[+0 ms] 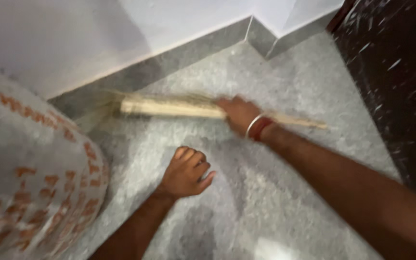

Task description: The person sweeps a tiled floor using a traditional straw broom. They move a sack and a stool to clear the area, sweep along the walls and corners, and then return the items to their original positions.

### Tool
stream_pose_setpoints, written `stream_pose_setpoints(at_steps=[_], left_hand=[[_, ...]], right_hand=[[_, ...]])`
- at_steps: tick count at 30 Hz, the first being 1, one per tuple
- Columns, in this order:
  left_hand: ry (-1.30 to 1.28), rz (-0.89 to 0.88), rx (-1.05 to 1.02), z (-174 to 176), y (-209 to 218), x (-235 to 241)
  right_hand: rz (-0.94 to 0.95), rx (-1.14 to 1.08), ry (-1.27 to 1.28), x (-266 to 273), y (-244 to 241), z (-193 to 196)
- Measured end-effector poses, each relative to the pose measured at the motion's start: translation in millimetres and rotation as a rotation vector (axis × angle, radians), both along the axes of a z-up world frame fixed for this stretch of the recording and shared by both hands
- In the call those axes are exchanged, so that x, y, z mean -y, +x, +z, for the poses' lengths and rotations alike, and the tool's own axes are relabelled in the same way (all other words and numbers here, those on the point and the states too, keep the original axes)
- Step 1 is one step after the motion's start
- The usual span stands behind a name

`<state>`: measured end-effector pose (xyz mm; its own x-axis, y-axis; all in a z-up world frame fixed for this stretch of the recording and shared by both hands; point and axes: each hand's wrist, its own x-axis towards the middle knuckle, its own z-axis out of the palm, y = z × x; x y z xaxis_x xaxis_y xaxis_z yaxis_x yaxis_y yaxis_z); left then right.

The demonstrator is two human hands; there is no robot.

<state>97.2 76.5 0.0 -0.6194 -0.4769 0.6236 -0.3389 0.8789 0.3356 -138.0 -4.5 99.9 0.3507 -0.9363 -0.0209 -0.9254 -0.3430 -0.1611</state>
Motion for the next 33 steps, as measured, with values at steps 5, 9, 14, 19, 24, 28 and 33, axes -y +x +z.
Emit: stream_pose_setpoints(at_steps=[5,9,14,19,24,28,33], left_hand=[[0.011,-0.054,0.116,18,49,0],[0.097,-0.004,0.099,17,50,5],[0.174,0.051,0.073,16,56,0],[0.159,0.079,0.092,12,52,3],[0.050,0.073,0.166,1,51,9],[-0.067,-0.104,0.329,5,49,-26],[-0.063,-0.449,0.121,55,36,-95]], right_hand=[[0.004,-0.134,-0.040,21,-5,40],[0.056,-0.262,0.062,49,48,30],[0.157,-0.175,0.243,78,121,13],[0.248,-0.229,-0.002,92,128,16],[0.226,-0.265,0.064,48,107,-30],[0.158,-0.119,-0.017,-18,95,-70],[0.170,-0.194,0.146,-102,52,-47]])
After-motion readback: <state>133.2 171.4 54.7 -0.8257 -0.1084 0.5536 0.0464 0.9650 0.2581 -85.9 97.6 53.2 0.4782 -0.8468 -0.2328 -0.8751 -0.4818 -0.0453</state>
